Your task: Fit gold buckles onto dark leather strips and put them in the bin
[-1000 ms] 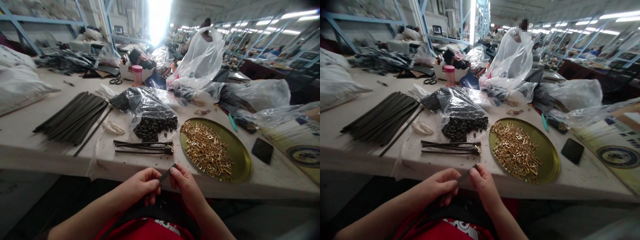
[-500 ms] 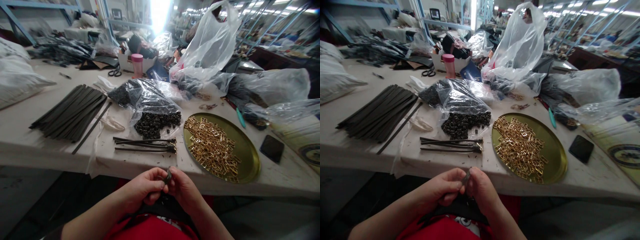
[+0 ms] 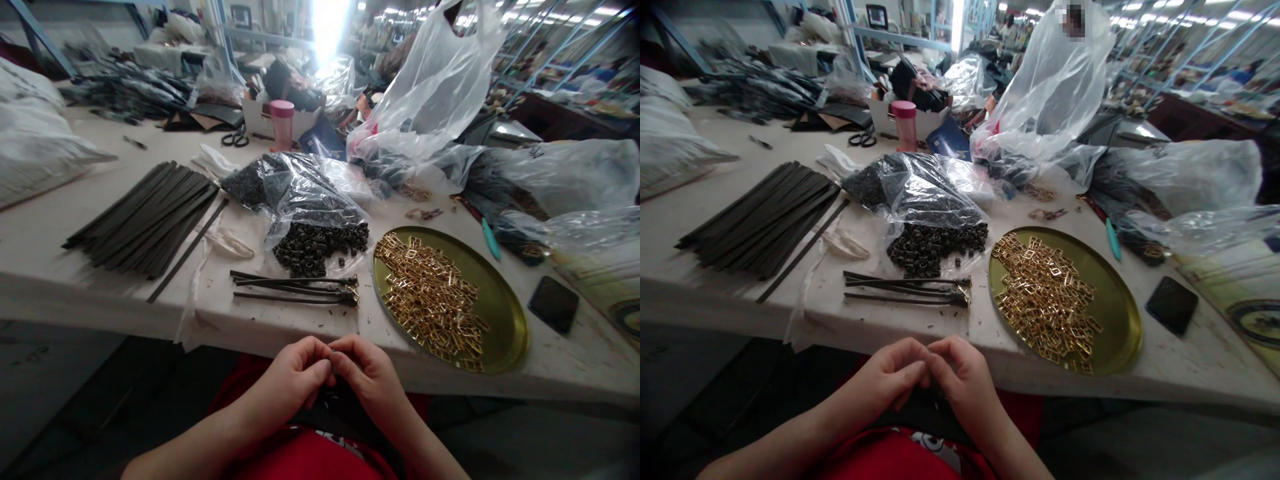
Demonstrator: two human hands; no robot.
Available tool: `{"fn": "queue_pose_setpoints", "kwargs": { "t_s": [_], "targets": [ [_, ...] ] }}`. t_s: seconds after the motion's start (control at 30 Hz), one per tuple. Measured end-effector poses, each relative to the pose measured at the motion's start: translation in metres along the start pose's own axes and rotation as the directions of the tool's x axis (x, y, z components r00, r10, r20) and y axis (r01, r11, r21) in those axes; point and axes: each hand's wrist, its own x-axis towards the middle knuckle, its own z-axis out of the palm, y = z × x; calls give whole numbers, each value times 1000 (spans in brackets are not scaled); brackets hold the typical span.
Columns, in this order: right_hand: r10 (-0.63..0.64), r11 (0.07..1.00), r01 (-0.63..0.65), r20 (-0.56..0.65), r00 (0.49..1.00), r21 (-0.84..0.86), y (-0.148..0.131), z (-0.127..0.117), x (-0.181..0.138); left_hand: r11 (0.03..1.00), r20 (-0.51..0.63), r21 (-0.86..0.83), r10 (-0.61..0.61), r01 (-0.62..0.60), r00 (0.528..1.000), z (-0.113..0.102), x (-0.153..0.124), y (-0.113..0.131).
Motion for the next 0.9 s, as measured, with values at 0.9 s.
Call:
{"fn": "queue_pose_setpoints", "kwargs": {
  "t_s": [0.9],
  "targets": [
    [-222, 840, 252, 121, 968, -481, 14, -9, -6, 994, -44, 97, -44, 48, 998, -5, -18, -16]
  ]
}}
